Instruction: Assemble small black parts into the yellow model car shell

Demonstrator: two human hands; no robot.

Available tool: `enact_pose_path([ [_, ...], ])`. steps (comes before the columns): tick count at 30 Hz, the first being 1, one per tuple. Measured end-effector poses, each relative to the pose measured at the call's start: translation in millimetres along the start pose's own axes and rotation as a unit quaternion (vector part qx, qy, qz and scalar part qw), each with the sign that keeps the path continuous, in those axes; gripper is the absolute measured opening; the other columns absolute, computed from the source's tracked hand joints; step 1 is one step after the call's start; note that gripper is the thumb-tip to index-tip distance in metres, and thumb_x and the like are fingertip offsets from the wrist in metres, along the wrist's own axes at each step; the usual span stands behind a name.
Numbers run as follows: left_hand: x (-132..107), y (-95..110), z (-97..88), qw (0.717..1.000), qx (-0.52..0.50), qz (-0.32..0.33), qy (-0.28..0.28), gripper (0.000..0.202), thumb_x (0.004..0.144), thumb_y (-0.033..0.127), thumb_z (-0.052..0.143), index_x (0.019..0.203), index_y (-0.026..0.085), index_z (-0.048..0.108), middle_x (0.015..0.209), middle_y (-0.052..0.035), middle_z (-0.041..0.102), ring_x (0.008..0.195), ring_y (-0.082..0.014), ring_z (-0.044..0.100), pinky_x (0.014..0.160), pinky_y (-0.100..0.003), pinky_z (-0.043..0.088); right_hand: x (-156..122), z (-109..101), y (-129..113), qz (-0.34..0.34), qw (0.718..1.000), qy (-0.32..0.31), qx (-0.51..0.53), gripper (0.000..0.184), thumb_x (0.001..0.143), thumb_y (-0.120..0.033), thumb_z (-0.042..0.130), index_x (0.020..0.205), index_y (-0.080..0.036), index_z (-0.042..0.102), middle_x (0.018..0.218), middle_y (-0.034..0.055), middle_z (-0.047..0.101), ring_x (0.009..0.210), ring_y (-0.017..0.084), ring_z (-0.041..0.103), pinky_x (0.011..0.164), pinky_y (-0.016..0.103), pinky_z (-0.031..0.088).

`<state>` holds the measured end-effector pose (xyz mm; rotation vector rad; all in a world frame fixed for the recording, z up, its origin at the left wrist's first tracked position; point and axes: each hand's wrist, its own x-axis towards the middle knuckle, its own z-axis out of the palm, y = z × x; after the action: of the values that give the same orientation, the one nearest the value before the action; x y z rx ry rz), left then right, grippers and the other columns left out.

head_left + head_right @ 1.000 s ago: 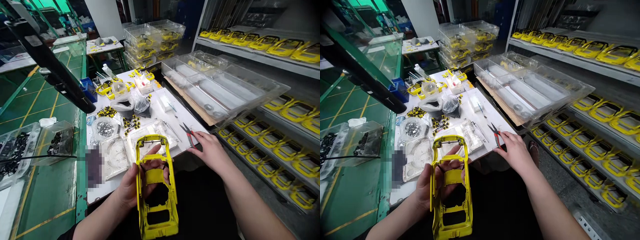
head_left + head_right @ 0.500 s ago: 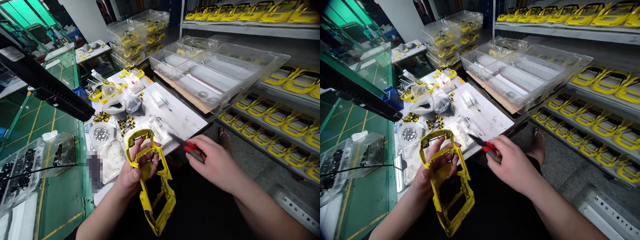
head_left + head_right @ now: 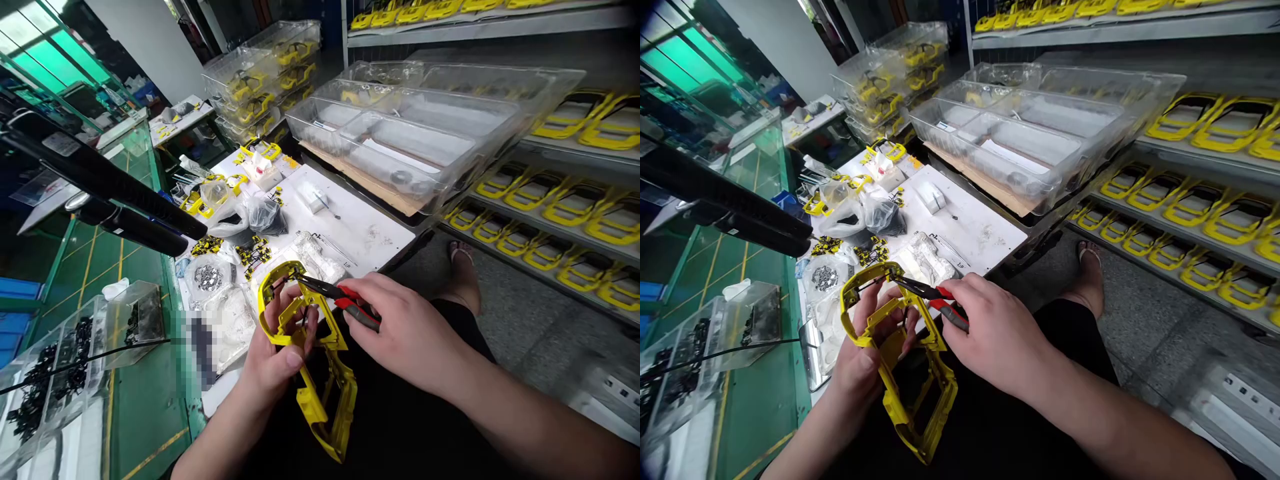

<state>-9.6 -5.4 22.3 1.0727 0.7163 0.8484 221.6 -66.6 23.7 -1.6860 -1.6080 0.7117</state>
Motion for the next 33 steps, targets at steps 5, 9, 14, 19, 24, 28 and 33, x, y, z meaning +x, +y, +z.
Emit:
enact_pose_path([
  [5,-5,-6,-1.2,0.999,0.035,-0.002,0.018,0.104,0.077,0.059,0.105,0.167,0.047,0.054,0.147,-0.0036,0.066,0.099,-0.0194,0.063,0.083,-0.03,0.056,2,-1,-3,0.014,0.999,-0.022,0.026,0.036,0.105,-0.025,0.071,0.141,-0.024,0.076,0.129,0.0066,0.078,0.115,0.027,0.077,0.094,0.038,0.062],
  [9,-7,-8,-2.2,0.997,0.075,-0.016,0.005,0.107,0.084,0.058,0.101,0.173,0.043,0.042,0.128,-0.0041,0.07,0.093,-0.0208,0.06,0.078,-0.033,0.049,3,0,-5,0.018,1.0,-0.018,0.01,0.037,0.103,-0.024,0.073,0.14,-0.026,0.078,0.128,0.005,0.08,0.113,0.027,0.078,0.095,0.038,0.062],
  [14,-6,-5,-0.5,0.996,0.086,-0.023,0.001,0.096,0.09,0.054,0.097,0.169,0.04,0.046,0.123,-0.0023,0.067,0.092,-0.0188,0.054,0.081,-0.032,0.047,6,2,-7,0.009,0.994,-0.023,-0.102,0.035,0.099,-0.023,0.073,0.134,-0.026,0.078,0.116,0.0035,0.08,0.103,0.03,0.079,0.088,0.042,0.058],
  [19,-10,-1,3.2,0.994,0.089,-0.053,0.03,0.079,0.088,0.049,0.1,0.155,0.037,0.059,0.122,-0.0021,0.069,0.096,-0.019,0.057,0.084,-0.032,0.049,9,1,-9,-0.007,0.986,-0.031,-0.165,0.026,0.099,-0.023,0.07,0.124,-0.026,0.076,0.107,0.0027,0.078,0.09,0.029,0.078,0.073,0.041,0.049],
  [24,-10,3,7.6,0.994,0.082,-0.06,0.041,0.082,0.087,0.046,0.102,0.157,0.038,0.059,0.122,-0.0014,0.064,0.094,-0.0164,0.056,0.082,-0.029,0.051,7,6,-2,-0.038,0.978,-0.004,-0.203,0.034,0.097,-0.019,0.072,0.13,-0.025,0.075,0.104,0.0033,0.076,0.086,0.028,0.076,0.069,0.04,0.045],
  [28,-9,3,6.9,0.994,0.084,-0.061,0.036,0.082,0.087,0.046,0.102,0.156,0.037,0.059,0.114,0.0,0.063,0.092,-0.0149,0.057,0.078,-0.025,0.051,8,13,3,-0.054,0.973,0.004,-0.224,0.039,0.098,-0.022,0.076,0.137,-0.025,0.075,0.107,0.0048,0.075,0.089,0.03,0.078,0.069,0.04,0.048],
  [33,-13,4,9.1,0.992,0.099,-0.056,0.047,0.086,0.089,0.044,0.102,0.16,0.034,0.054,0.104,0.0003,0.067,0.089,-0.0154,0.06,0.078,-0.025,0.052,13,12,7,-0.042,0.983,-0.039,-0.172,0.046,0.101,-0.017,0.077,0.146,-0.025,0.071,0.118,0.0053,0.076,0.106,0.03,0.079,0.087,0.041,0.06],
])
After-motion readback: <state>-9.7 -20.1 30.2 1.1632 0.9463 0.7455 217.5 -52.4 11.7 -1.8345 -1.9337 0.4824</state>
